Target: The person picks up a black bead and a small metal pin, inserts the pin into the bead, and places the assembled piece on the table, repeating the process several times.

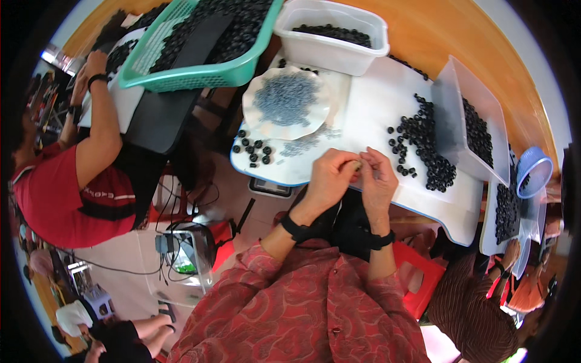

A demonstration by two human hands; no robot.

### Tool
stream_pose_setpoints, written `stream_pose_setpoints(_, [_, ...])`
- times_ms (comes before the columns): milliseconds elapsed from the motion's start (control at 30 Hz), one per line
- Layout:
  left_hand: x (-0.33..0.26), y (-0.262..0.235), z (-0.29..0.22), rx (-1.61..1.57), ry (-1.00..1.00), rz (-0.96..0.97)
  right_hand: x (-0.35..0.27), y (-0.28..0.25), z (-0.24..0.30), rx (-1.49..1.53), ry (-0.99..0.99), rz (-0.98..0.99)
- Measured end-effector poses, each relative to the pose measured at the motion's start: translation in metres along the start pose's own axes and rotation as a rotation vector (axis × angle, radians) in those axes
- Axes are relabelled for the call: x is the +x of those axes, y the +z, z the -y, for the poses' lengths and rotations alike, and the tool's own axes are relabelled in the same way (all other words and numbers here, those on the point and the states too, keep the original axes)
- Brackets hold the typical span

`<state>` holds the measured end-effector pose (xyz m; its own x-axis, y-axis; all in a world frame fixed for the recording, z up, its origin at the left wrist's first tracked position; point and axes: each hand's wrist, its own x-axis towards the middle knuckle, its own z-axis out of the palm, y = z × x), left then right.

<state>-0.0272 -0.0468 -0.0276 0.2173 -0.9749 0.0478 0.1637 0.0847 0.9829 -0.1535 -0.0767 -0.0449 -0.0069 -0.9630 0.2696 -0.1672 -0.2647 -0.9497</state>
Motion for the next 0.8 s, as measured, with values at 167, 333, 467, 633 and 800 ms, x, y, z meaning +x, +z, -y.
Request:
stream_pose_setpoints(167, [-0.011,-0.003,0.001,0.192,0.110,-0.025,-0.012,-0.007,0.014,0.001,0.016,0.010])
stream_pose_setpoints(333, [-0.022,-0.011,-0.005,0.368,0.310,-0.048,-0.019,-0.010,0.026,0.142,0.156,0.168])
stream_pose_setpoints(467, [-0.031,-0.029,-0.008,0.436,0.305,-0.101,-0.024,0.005,0.031,0.057,0.106,0.241])
stream_pose_setpoints(633, [-0.033,-0.046,-0.014,0.621,0.458,-0.191,-0.027,0.028,0.029,0.074,0.099,0.228])
stream_pose_setpoints(800, [-0.033,-0.058,-0.008,0.759,0.480,-0.218,-0.027,0.040,0.030,-0.050,0.087,0.278])
